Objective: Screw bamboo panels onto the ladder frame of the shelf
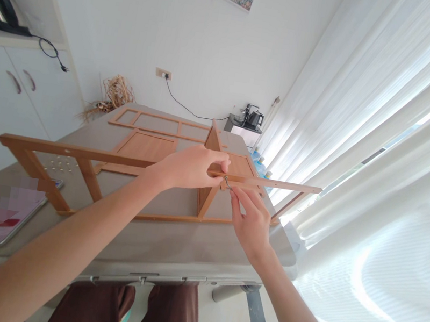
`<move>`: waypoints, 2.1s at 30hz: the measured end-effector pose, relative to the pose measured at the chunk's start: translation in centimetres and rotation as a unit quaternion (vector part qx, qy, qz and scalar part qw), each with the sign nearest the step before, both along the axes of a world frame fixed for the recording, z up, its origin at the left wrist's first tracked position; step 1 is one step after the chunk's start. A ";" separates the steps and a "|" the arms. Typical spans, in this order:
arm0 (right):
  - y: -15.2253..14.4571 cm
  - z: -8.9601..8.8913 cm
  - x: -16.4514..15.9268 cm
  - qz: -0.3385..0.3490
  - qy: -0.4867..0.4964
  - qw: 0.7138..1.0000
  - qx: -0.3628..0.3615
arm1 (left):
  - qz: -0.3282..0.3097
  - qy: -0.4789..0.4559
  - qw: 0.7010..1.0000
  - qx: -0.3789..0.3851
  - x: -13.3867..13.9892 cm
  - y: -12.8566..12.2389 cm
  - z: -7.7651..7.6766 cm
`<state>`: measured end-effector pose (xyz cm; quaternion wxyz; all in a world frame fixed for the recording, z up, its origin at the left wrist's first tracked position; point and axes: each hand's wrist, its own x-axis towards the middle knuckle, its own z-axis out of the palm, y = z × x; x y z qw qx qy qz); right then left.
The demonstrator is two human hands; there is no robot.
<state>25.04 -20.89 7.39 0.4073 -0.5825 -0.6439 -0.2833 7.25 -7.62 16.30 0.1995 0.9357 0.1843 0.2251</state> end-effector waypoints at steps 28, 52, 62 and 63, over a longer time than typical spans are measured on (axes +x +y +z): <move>-0.3 1.8 2.2 -0.001 -0.113 0.993 -0.025 | -0.005 0.003 1.000 0.005 0.0 0.1 0.0; -0.6 3.5 2.3 0.036 -0.094 0.989 -0.111 | 0.001 0.003 1.000 0.007 0.0 -0.1 0.0; -0.6 0.6 -0.1 -0.028 -0.018 0.999 -0.043 | -0.003 0.004 1.000 -0.002 -0.1 0.0 0.2; -0.6 0.6 0.0 -0.025 -0.022 0.999 -0.039 | -0.004 0.006 1.000 -0.003 -0.1 0.0 0.2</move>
